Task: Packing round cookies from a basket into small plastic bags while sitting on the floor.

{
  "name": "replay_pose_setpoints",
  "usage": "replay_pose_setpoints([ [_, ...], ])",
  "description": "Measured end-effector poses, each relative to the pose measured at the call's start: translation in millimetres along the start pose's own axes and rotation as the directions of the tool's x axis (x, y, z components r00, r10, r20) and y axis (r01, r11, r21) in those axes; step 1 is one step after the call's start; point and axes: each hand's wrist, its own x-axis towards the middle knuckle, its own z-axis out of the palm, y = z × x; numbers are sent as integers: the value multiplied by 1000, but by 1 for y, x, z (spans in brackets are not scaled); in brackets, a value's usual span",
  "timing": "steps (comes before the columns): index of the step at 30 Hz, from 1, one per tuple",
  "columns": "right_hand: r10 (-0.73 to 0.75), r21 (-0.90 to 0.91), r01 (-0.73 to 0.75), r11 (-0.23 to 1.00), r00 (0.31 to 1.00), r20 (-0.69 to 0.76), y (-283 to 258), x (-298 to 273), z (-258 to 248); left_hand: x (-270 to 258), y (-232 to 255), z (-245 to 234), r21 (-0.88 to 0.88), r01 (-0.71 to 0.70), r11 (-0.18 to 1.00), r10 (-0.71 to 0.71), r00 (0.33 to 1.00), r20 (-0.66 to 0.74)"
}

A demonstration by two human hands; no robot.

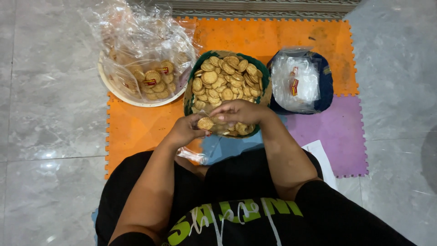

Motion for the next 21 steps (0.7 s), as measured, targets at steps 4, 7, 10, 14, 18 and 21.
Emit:
replay_pose_setpoints([
  [4, -36, -54, 36, 998, 999, -2, 6, 3, 0, 4, -2, 0, 21, -12, 1000, 11, 1000, 23],
  [7, -26, 21, 26, 999, 1000, 12, -6, -2, 4, 2, -3, -1, 198, -34, 980, 32, 999, 12],
  [10, -127, -146, 119, 982, 991, -43, -8, 1, 7, 1, 1, 1, 212, -26, 977, 26, 1000, 6],
  [14, -106, 47, 124, 991, 955, -275, 11, 12, 9, -2, 6, 2, -66, 15, 998, -18, 999, -47],
  [18, -54, 16, 60, 998, 971, -235, 26, 16, 9, 0, -3, -2, -50, 7, 999, -9, 999, -43],
  [21, -48, -29, 42, 999, 966, -253, 9, 10, 15, -1, -2, -3, 7, -18, 1000, 19, 999, -51],
])
